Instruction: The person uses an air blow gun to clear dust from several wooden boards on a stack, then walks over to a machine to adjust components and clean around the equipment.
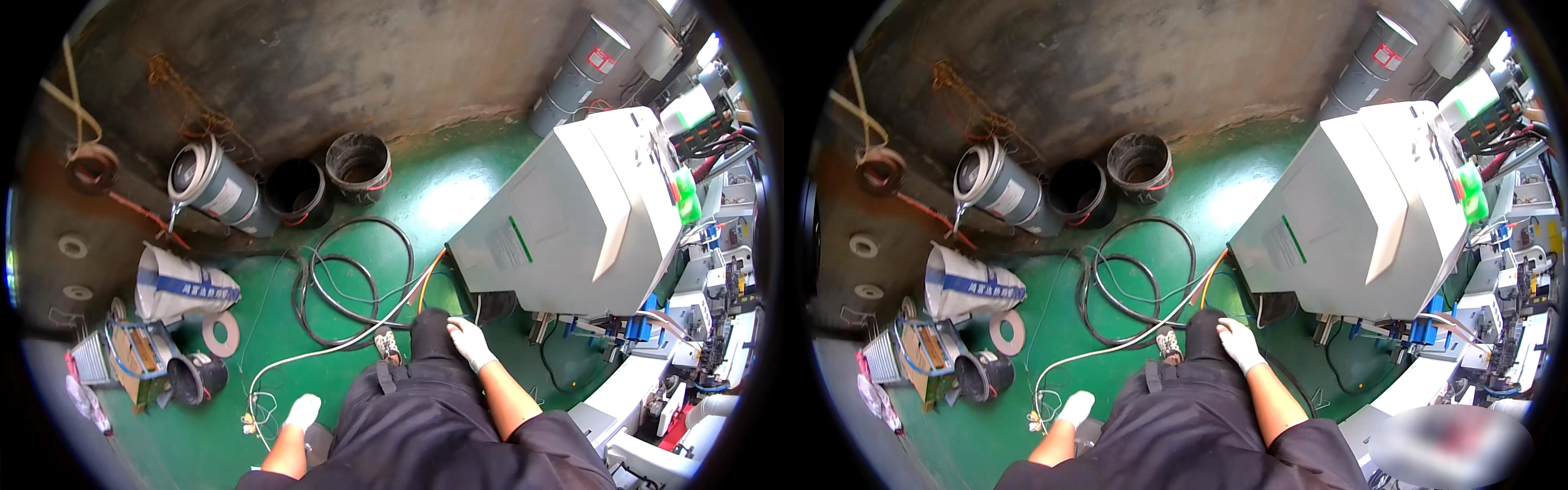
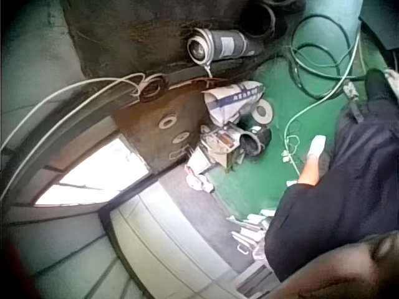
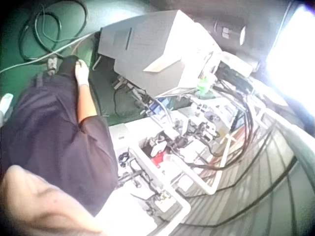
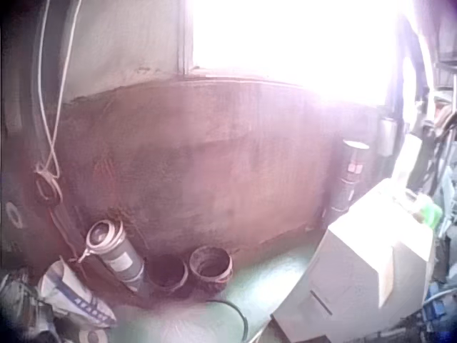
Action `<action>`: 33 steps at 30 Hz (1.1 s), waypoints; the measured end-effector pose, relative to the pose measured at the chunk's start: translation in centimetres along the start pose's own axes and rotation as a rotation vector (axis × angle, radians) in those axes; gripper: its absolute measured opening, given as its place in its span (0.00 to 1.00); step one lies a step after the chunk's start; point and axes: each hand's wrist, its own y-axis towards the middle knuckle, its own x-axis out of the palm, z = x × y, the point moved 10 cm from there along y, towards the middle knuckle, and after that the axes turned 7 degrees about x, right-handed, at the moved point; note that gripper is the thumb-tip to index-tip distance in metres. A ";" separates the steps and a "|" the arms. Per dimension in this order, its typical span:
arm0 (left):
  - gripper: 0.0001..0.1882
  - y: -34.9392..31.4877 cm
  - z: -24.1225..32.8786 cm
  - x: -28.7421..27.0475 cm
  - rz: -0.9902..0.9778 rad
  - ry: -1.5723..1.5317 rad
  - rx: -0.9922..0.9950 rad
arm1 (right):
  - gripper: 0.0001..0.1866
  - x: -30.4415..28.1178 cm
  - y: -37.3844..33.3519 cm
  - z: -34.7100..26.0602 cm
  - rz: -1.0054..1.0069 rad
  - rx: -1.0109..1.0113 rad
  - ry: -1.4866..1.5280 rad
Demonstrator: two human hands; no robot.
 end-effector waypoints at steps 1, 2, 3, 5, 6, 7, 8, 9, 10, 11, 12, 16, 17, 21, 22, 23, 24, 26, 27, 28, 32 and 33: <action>0.18 4.5 0.0 -5.0 0.005 -0.041 -0.057 | 0.20 -0.7 1.3 -3.6 -0.012 -0.082 0.002; 0.17 8.7 -0.6 -8.3 0.015 0.160 0.081 | 0.20 -1.3 3.0 -6.8 -0.011 -0.145 -0.061; 0.17 13.5 -1.4 -12.5 0.066 0.132 0.043 | 0.20 -1.6 5.6 -7.7 -0.027 -0.107 -0.064; 0.19 20.2 3.0 -26.4 0.421 -0.375 -0.131 | 0.20 -2.0 10.8 -8.9 -0.062 -0.029 -0.071; 0.19 24.1 4.1 -30.3 0.502 -0.322 -0.091 | 0.19 -2.2 14.2 -8.6 -0.019 -0.020 -0.098; 0.19 27.7 6.2 -34.4 0.530 -0.355 -0.057 | 0.19 -2.1 18.0 -8.4 -0.002 0.011 -0.093; 0.18 31.0 8.7 -37.8 0.547 -0.397 -0.014 | 0.18 -1.7 21.6 -7.5 -0.008 0.076 -0.047; 0.18 33.6 12.1 -41.2 0.514 -0.440 -0.013 | 0.18 -1.5 25.2 -6.8 -0.013 0.140 0.005; 0.18 35.2 14.7 -43.6 0.522 -0.403 0.035 | 0.15 -0.8 28.7 -6.3 -0.051 0.194 0.055; 0.18 38.2 17.4 -45.6 0.524 -0.371 0.108 | 0.14 -0.6 32.0 -5.1 -0.022 0.182 0.081; 0.18 40.7 18.2 -46.0 0.488 -0.400 0.100 | 0.15 -0.6 35.0 -5.0 -0.010 0.189 -0.054; 0.24 46.3 20.9 -46.4 0.155 -0.264 0.144 | 0.23 -1.6 46.1 -12.0 -0.155 0.280 -0.075; 0.26 47.5 19.1 -45.8 0.144 -0.357 0.075 | 0.22 -4.7 48.2 -16.8 -0.115 0.221 -0.002; 0.25 50.3 8.3 -45.9 0.232 -0.199 -0.143 | 0.22 -15.7 58.2 -25.8 0.016 0.182 0.118; 0.24 51.5 6.5 -45.9 0.171 -0.144 -0.194 | 0.23 -19.1 59.5 -26.9 0.043 0.202 0.168; 0.22 53.3 5.9 -46.1 0.056 -0.048 -0.207 | 0.23 -22.1 60.6 -27.0 0.068 0.220 0.213; 0.21 55.8 5.8 -46.6 -0.068 0.050 -0.201 | 0.23 -24.8 61.7 -26.5 0.057 0.237 0.205; 0.19 62.4 6.8 -49.1 -0.251 0.215 -0.128 | 0.21 -30.6 62.9 -23.6 0.184 0.209 0.166; 0.19 66.4 7.3 -50.2 -0.323 0.299 -0.079 | 0.22 -33.5 62.8 -21.7 0.187 0.253 0.163; 0.19 70.2 7.9 -51.7 -0.396 0.394 -0.027 | 0.22 -36.0 62.5 -19.0 0.205 0.279 0.171; 0.24 91.0 13.8 -57.8 -0.627 0.857 0.349 | 0.22 -42.0 56.7 -2.5 0.391 0.733 0.209; 0.26 98.6 19.4 -60.4 -0.554 0.722 0.112 | 0.22 -40.5 53.8 4.1 0.416 0.820 0.146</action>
